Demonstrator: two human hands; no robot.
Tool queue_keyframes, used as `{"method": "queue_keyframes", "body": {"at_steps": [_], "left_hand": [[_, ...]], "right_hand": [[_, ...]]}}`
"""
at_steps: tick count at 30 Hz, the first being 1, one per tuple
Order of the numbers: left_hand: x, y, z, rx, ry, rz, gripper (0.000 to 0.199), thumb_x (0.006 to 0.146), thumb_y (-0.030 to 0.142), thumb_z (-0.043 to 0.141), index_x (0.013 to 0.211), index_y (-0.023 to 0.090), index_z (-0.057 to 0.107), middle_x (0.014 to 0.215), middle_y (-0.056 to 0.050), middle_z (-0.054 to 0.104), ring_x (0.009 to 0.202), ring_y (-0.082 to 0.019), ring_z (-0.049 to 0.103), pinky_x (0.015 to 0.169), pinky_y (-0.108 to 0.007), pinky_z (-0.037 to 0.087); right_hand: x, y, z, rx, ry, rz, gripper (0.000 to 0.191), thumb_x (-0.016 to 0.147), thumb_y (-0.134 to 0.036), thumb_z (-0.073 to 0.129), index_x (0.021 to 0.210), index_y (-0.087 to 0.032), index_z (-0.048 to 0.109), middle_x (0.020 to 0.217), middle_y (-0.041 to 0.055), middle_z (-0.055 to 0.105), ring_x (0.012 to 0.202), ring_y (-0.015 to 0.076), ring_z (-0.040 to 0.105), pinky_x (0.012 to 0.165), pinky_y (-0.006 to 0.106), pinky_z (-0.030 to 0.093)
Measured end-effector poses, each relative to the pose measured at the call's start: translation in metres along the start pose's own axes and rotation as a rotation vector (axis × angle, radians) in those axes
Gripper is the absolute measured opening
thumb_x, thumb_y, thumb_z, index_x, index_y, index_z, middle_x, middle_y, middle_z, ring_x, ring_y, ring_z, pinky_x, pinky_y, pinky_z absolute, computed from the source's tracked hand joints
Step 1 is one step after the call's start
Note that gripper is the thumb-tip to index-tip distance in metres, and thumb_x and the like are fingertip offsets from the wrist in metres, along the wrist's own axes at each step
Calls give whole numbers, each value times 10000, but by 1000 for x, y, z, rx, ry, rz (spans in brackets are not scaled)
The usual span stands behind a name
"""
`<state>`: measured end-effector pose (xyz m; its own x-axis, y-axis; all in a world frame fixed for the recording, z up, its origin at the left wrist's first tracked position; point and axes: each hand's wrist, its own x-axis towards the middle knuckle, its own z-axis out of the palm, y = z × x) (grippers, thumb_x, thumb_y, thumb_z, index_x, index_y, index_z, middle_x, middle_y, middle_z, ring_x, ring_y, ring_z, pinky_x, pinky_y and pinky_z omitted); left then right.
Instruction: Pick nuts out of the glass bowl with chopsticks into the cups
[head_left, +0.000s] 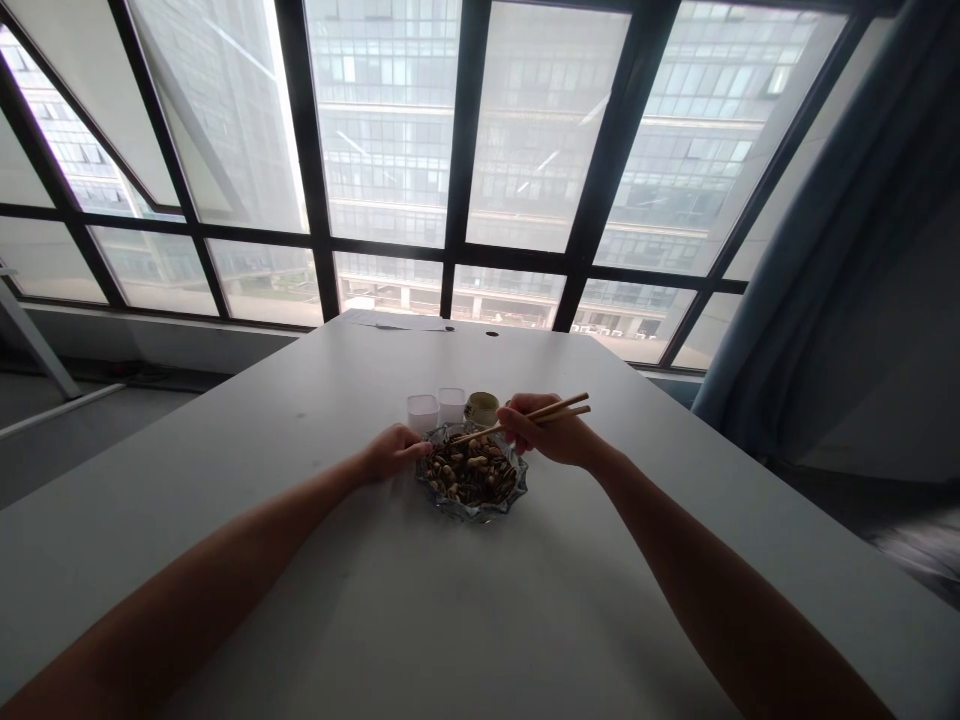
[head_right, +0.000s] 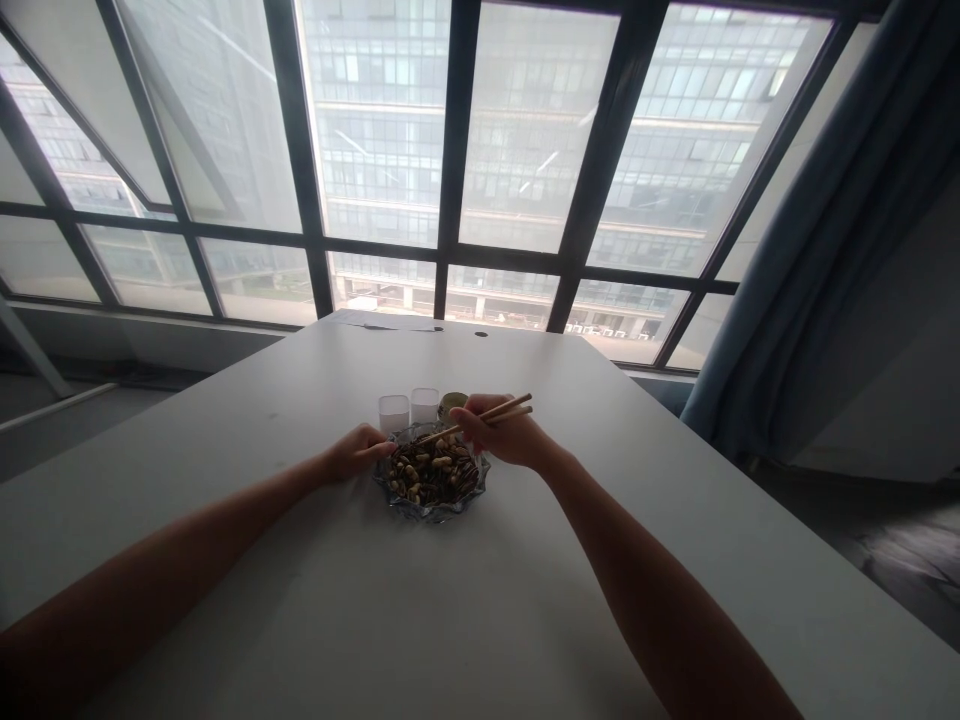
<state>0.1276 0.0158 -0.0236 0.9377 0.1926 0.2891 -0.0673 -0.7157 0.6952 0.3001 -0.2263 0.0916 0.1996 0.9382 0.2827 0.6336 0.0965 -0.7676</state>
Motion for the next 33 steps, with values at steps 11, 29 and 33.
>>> {"method": "queue_keyframes", "body": {"at_steps": [11, 29, 33], "left_hand": [[0, 2, 0, 4, -2, 7, 570, 842, 612, 466, 507, 199, 262, 530, 54, 178, 519, -69, 187, 476, -243, 129], [-1, 6, -1, 43, -6, -18, 592, 827, 674, 431, 518, 204, 247, 538, 56, 172, 527, -70, 179, 482, -251, 123], [0, 6, -1, 34, -6, -12, 585, 831, 665, 433, 518, 200, 264, 543, 54, 177, 536, -73, 178, 484, -250, 127]], "right_hand": [[-2, -4, 5, 54, -193, 28, 531, 841, -663, 606, 691, -154, 614, 607, 30, 659, 512, 130, 631, 466, 228, 511], [55, -32, -44, -82, -19, 199, 518, 837, -616, 667, 607, -152, 658, 554, 79, 702, 428, 143, 650, 444, 250, 577], [52, -5, -53, -25, -5, 280, 495, 819, -594, 698, 633, -137, 685, 570, 89, 712, 473, 161, 682, 444, 231, 577]]}}
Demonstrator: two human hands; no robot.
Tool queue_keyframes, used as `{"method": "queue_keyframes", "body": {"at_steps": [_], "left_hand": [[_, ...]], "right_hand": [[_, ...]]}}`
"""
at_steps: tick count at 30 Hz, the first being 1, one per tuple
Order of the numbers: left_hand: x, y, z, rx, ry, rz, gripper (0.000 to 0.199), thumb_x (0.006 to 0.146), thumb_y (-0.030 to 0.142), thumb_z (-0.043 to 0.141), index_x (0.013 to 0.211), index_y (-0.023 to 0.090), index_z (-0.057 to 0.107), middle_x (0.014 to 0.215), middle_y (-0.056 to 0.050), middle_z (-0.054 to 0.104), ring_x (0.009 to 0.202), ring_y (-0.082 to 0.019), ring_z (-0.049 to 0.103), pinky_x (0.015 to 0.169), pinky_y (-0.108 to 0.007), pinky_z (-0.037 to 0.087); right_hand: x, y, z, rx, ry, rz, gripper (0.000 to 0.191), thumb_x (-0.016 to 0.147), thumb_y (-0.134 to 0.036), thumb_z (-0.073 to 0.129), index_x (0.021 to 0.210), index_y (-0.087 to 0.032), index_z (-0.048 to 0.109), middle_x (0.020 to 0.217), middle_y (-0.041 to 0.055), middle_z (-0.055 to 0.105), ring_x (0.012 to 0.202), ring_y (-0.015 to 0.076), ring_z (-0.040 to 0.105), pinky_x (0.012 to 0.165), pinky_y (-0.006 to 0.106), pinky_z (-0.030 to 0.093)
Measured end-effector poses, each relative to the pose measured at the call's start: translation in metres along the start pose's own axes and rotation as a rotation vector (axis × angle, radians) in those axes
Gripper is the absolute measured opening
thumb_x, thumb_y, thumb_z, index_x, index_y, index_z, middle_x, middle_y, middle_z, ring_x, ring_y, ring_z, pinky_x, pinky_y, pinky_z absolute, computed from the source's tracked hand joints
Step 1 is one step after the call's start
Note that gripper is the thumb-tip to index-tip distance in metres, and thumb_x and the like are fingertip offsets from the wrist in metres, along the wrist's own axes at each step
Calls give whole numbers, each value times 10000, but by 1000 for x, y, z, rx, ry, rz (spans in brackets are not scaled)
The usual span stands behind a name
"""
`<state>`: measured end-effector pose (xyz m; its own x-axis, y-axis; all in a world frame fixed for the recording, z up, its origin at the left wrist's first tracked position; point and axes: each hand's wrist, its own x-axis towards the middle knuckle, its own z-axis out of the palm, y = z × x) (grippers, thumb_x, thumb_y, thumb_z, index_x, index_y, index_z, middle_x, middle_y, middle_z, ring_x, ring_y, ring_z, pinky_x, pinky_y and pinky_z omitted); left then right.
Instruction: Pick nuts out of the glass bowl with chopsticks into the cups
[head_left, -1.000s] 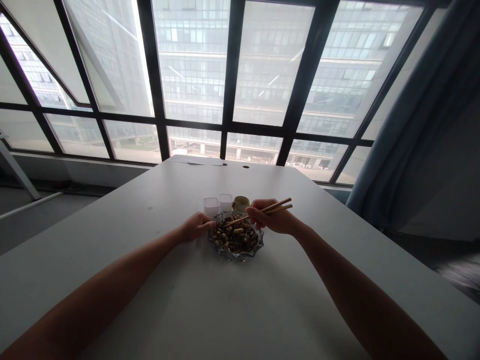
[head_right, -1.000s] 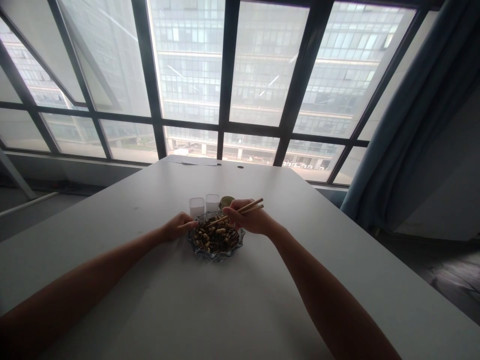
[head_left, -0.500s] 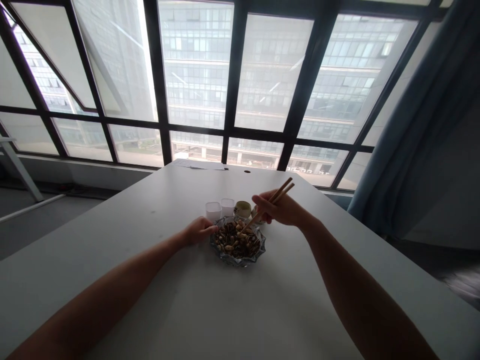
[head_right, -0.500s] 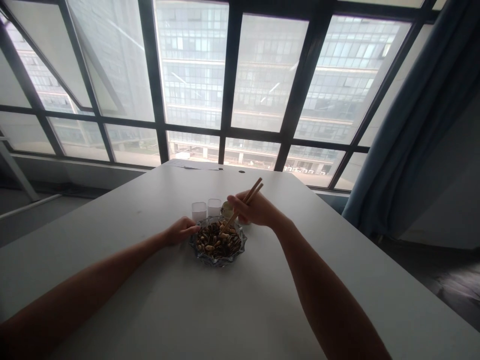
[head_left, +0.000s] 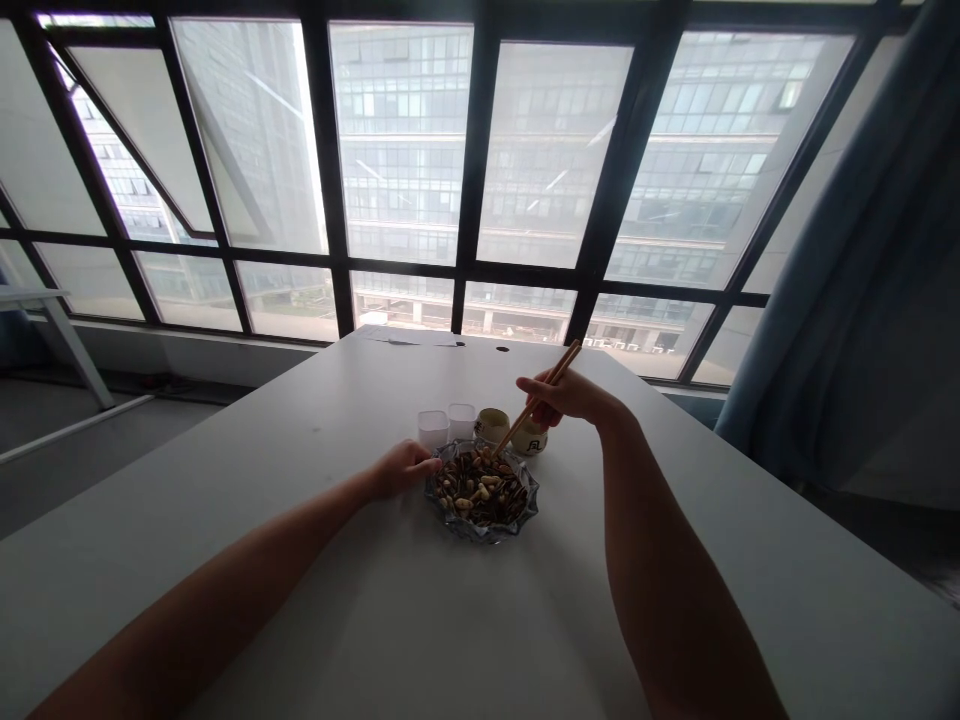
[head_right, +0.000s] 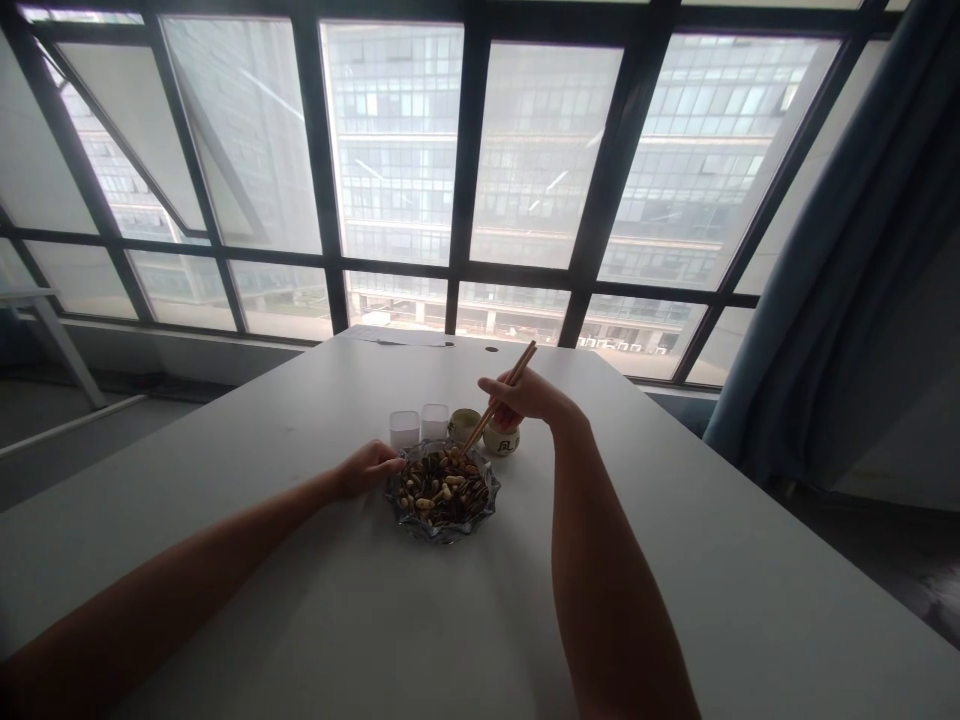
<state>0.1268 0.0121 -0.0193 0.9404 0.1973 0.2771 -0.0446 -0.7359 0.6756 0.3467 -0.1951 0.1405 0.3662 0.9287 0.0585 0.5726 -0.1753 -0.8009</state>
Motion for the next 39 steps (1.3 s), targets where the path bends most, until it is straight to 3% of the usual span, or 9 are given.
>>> {"method": "queue_keyframes", "body": {"at_steps": [4, 9, 22, 24, 29, 33, 39], "left_hand": [[0, 0, 1, -9, -4, -1, 578, 832, 651, 440, 517, 196, 271, 546, 51, 181, 538, -73, 186, 485, -245, 137], [0, 2, 2, -11, 5, 1, 578, 843, 641, 435, 513, 193, 281, 547, 51, 176, 546, -75, 194, 494, -240, 155], [-1, 2, 2, -4, 10, -31, 577, 832, 655, 444, 523, 201, 267, 541, 53, 173, 539, -73, 185, 496, -251, 131], [-1, 1, 3, 2, 6, -25, 577, 839, 656, 434, 525, 198, 275, 546, 52, 175, 539, -73, 185, 498, -252, 132], [0, 1, 3, 26, 6, -13, 577, 845, 650, 421, 526, 202, 250, 545, 52, 171, 529, -70, 184, 498, -256, 136], [1, 2, 3, 26, 0, -29, 571, 842, 651, 423, 530, 204, 255, 541, 54, 177, 527, -70, 188, 498, -255, 137], [1, 2, 4, 18, 14, -22, 582, 838, 656, 435, 519, 201, 262, 532, 56, 172, 525, -71, 191, 495, -252, 139]], "right_hand": [[-5, 9, -8, -11, -38, 100, 492, 858, -569, 671, 662, -119, 691, 619, 102, 731, 496, 158, 695, 452, 208, 570], [-14, 1, -7, -103, -103, 178, 525, 890, -568, 632, 636, -111, 675, 606, 104, 724, 485, 149, 683, 450, 195, 553], [-29, -10, -10, -67, 23, 103, 468, 1015, -341, 519, 625, -115, 644, 552, 78, 692, 435, 128, 646, 431, 194, 512], [-32, -12, -11, -69, 26, 92, 466, 1011, -343, 526, 621, -116, 642, 546, 77, 690, 428, 127, 640, 427, 197, 508], [-33, -10, -10, -93, -131, 157, 466, 960, -421, 602, 626, -105, 676, 556, 90, 700, 413, 126, 630, 426, 201, 516], [-26, -2, -3, -78, -185, 216, 467, 960, -428, 599, 642, -100, 691, 584, 98, 717, 463, 144, 671, 460, 207, 548], [-13, 11, 4, -21, -113, 185, 456, 952, -444, 608, 639, -119, 676, 582, 82, 719, 483, 163, 688, 478, 228, 576]]}}
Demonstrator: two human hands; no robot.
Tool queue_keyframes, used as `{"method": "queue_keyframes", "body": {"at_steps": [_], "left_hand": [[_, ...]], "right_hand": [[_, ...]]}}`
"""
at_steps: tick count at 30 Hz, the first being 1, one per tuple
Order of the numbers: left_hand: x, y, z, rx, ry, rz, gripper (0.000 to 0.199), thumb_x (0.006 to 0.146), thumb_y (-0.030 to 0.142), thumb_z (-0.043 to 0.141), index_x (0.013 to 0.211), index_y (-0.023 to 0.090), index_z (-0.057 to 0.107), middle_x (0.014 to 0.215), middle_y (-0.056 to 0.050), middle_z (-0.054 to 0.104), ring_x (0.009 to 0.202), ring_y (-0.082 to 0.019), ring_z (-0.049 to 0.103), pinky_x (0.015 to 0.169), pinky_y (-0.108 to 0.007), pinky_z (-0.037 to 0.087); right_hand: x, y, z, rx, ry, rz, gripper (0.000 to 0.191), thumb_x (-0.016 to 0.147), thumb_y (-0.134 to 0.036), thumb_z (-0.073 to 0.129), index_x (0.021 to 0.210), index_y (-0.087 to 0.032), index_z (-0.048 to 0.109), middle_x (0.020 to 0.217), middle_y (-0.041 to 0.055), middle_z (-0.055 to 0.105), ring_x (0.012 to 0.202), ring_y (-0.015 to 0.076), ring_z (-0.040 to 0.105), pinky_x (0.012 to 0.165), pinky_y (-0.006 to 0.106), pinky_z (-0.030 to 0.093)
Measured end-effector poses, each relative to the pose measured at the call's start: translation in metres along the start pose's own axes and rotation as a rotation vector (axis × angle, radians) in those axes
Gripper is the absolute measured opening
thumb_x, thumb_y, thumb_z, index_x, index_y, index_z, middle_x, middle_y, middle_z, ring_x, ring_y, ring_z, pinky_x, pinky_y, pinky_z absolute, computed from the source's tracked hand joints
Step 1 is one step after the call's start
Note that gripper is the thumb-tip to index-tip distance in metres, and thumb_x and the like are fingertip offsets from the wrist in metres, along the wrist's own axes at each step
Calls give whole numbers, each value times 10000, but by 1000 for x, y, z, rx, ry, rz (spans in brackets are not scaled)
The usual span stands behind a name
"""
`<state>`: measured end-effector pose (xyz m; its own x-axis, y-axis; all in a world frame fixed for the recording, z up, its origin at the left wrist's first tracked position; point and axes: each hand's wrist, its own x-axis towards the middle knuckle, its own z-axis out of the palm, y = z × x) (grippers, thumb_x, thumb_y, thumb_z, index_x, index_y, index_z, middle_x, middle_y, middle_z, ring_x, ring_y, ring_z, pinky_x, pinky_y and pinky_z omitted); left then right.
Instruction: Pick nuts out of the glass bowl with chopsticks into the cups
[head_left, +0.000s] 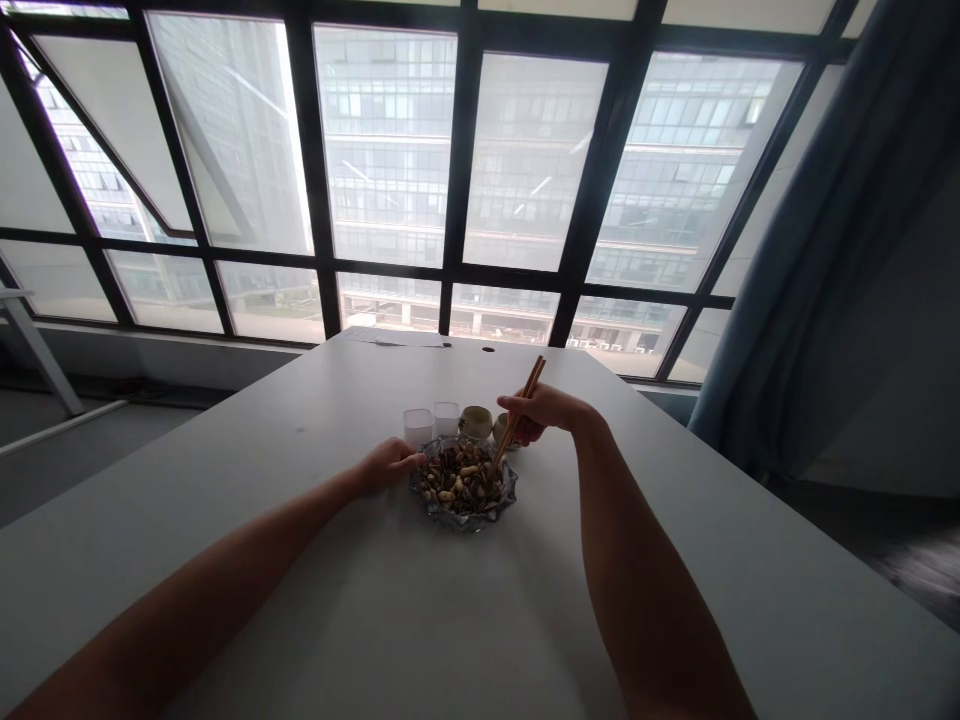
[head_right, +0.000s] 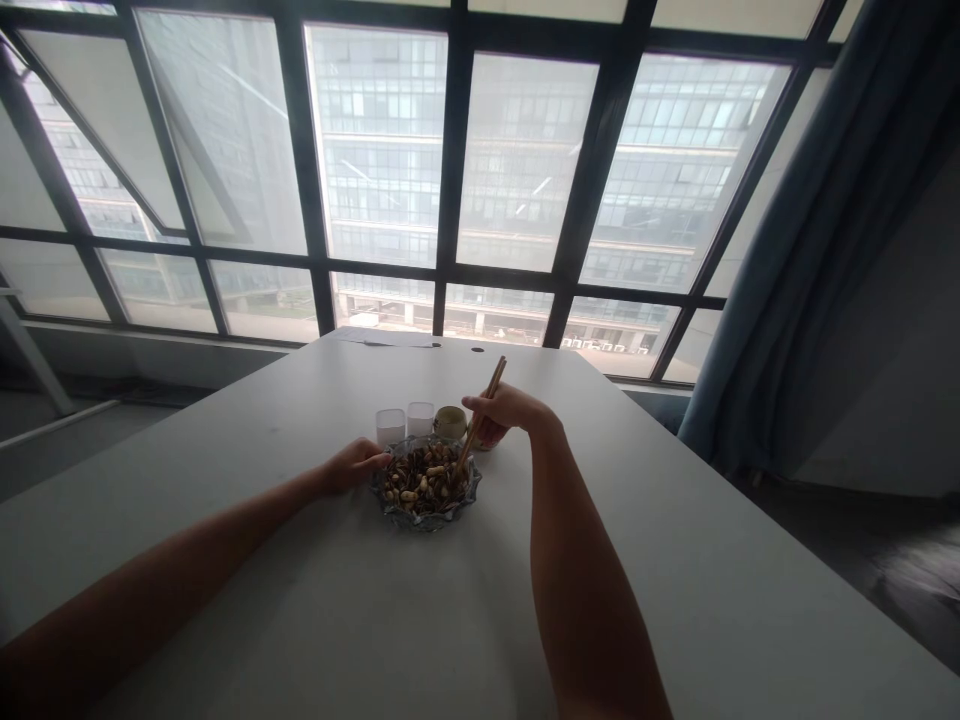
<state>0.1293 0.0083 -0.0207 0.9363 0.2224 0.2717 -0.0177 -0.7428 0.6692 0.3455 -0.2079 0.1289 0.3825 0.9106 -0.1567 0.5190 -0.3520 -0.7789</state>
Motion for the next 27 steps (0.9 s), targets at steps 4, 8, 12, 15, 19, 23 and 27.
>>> {"method": "queue_keyframes", "body": {"at_steps": [4, 8, 12, 15, 19, 23, 27], "left_hand": [[0, 0, -1, 10, -11, 3, 584, 843, 660, 427, 523, 202, 257, 541, 56, 169, 531, -71, 187, 498, -253, 142], [0, -2, -1, 4, -14, 7, 594, 844, 673, 420, 522, 202, 254, 541, 56, 167, 534, -71, 183, 499, -253, 143], [0, -3, -1, 6, -8, 8, 592, 844, 674, 414, 524, 204, 249, 540, 55, 169, 529, -71, 186, 496, -253, 144], [0, -3, -1, 13, -9, 18, 584, 853, 659, 406, 526, 204, 244, 545, 53, 170, 524, -71, 186, 497, -256, 145], [0, 0, -1, 17, -13, 19, 577, 855, 651, 407, 527, 203, 250, 551, 52, 174, 530, -73, 190, 501, -256, 151], [-1, 3, -2, 21, -8, 10, 577, 852, 653, 410, 527, 205, 246, 549, 52, 172, 532, -74, 189, 503, -256, 150], [-1, 3, -2, 22, -17, -3, 576, 847, 663, 405, 533, 206, 247, 555, 53, 167, 538, -75, 183, 506, -257, 142]], "right_hand": [[4, 0, 0, 14, 51, -72, 446, 964, -438, 588, 653, -128, 664, 585, 74, 718, 485, 172, 694, 457, 234, 578], [3, -4, 1, 28, 68, -133, 454, 959, -469, 582, 666, -131, 658, 591, 72, 720, 494, 167, 698, 468, 232, 587], [2, -8, 2, 47, 98, -190, 456, 940, -512, 588, 680, -141, 646, 606, 68, 726, 504, 162, 702, 472, 230, 592], [1, -10, 2, 35, 77, -193, 455, 930, -526, 597, 695, -140, 651, 616, 70, 727, 515, 164, 706, 485, 236, 600], [0, -11, 3, 0, 52, -193, 439, 878, -540, 664, 704, -137, 666, 648, 71, 737, 537, 155, 709, 501, 217, 597], [0, -13, 5, -40, 19, -190, 431, 847, -535, 705, 715, -125, 685, 645, 65, 738, 513, 136, 693, 503, 204, 589], [-1, -14, 7, -38, 4, -205, 413, 867, -517, 692, 735, -126, 686, 646, 56, 738, 517, 134, 696, 512, 207, 594]]}}
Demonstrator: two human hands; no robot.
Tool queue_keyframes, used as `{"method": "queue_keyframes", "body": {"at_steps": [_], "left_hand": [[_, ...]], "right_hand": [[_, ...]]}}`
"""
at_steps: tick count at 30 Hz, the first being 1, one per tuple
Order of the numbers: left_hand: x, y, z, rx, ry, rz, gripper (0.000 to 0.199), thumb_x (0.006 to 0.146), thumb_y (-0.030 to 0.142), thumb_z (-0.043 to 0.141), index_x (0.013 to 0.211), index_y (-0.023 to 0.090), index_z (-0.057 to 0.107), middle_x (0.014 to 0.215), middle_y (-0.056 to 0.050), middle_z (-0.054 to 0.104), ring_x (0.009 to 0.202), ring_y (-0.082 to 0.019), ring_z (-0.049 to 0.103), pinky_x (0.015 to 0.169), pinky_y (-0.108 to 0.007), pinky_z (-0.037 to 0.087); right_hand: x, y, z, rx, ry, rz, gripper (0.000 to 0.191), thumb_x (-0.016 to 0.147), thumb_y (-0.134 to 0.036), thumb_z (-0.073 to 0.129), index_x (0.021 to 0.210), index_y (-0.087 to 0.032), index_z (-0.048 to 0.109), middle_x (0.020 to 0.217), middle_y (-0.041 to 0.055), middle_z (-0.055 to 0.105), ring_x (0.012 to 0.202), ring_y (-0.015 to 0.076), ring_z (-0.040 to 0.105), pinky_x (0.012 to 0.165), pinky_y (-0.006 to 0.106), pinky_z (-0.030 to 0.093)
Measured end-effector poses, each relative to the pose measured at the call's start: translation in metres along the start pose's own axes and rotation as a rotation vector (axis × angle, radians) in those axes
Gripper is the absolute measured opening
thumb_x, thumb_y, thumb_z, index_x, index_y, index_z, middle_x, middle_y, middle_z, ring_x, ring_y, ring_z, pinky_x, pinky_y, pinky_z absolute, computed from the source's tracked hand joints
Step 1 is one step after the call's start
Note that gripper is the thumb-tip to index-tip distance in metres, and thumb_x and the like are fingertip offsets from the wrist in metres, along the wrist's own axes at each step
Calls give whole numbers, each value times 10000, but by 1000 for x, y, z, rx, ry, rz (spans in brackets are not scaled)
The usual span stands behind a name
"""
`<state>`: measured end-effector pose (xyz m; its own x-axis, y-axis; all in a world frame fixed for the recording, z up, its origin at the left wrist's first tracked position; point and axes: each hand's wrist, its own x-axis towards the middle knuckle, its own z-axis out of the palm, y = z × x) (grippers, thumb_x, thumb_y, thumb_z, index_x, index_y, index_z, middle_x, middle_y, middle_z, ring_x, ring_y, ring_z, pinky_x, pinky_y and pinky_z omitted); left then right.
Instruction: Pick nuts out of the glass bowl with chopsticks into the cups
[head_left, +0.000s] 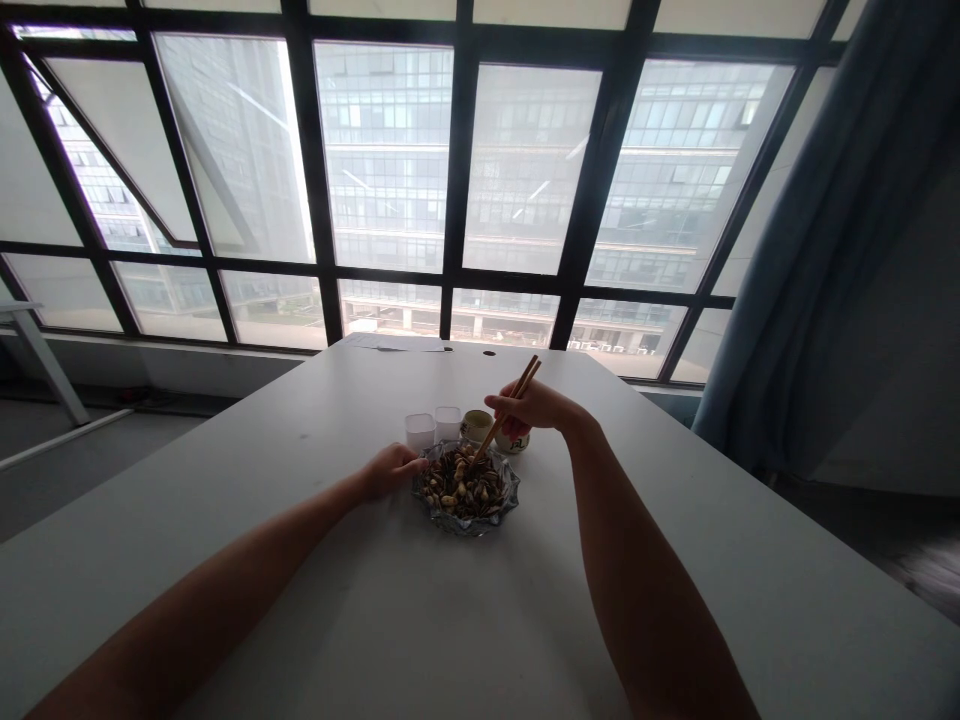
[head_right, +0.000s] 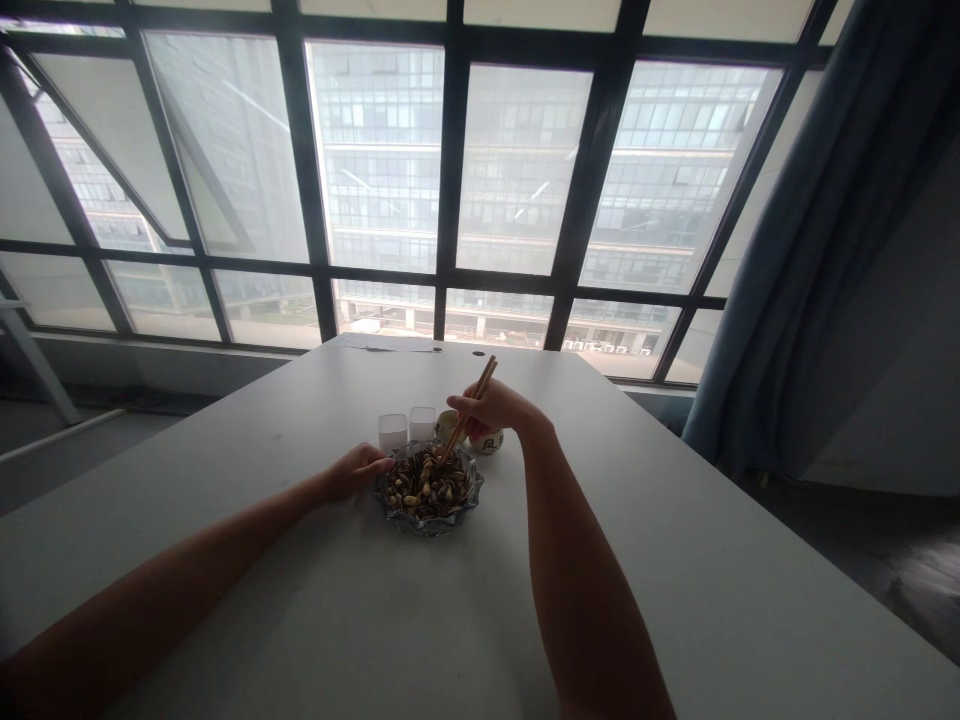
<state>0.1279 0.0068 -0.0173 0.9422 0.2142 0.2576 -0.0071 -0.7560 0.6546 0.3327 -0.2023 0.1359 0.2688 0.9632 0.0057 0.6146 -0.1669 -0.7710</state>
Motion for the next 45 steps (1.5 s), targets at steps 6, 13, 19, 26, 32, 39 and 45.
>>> {"method": "queue_keyframes", "body": {"at_steps": [6, 13, 19, 26, 32, 39, 45], "left_hand": [[-1, 2, 0, -3, 6, 1, 582, 847, 671, 407, 540, 209, 229, 550, 55, 160, 535, -73, 186, 506, -256, 138], [0, 0, 0, -1, 12, 8, 600, 836, 691, 409, 525, 207, 241, 537, 55, 167, 524, -71, 187, 496, -256, 141], [0, 1, 0, -24, 22, 18, 600, 833, 683, 423, 520, 204, 243, 530, 56, 161, 525, -71, 180, 494, -258, 132], [0, 0, -1, -17, 15, 1, 595, 827, 685, 424, 520, 202, 258, 532, 56, 176, 525, -72, 186, 490, -256, 141], [0, 1, 0, -24, 21, -15, 599, 820, 687, 436, 517, 204, 249, 527, 57, 169, 524, -71, 190, 488, -255, 136], [0, -2, 0, -29, 26, -15, 590, 823, 675, 439, 522, 204, 250, 528, 57, 172, 529, -72, 188, 491, -255, 139], [-1, -5, 0, -15, 24, -14, 586, 830, 671, 434, 525, 203, 257, 526, 58, 182, 525, -72, 193, 493, -256, 143]], "right_hand": [[0, -3, 2, 6, 3, 7, 399, 920, -466, 649, 705, -130, 657, 614, 51, 726, 506, 142, 698, 485, 207, 584], [0, -2, 1, 8, 14, 21, 425, 934, -484, 621, 679, -144, 645, 585, 54, 715, 498, 154, 694, 461, 214, 575], [1, 1, -2, 9, 12, 18, 449, 928, -518, 611, 682, -144, 644, 588, 56, 718, 493, 149, 688, 457, 212, 570], [4, 3, 1, 15, -7, 48, 444, 894, -530, 651, 693, -134, 673, 618, 56, 727, 538, 148, 705, 493, 204, 583], [4, 2, 3, 0, -13, 46, 433, 915, -503, 636, 687, -136, 662, 593, 51, 717, 511, 138, 691, 479, 195, 569], [-4, -7, 0, 36, 31, 15, 438, 929, -488, 622, 662, -143, 653, 568, 44, 706, 469, 129, 669, 501, 216, 583], [-9, -10, -4, 100, 61, -56, 439, 950, -476, 594, 682, -134, 652, 569, 52, 705, 484, 146, 684, 461, 218, 561]]}}
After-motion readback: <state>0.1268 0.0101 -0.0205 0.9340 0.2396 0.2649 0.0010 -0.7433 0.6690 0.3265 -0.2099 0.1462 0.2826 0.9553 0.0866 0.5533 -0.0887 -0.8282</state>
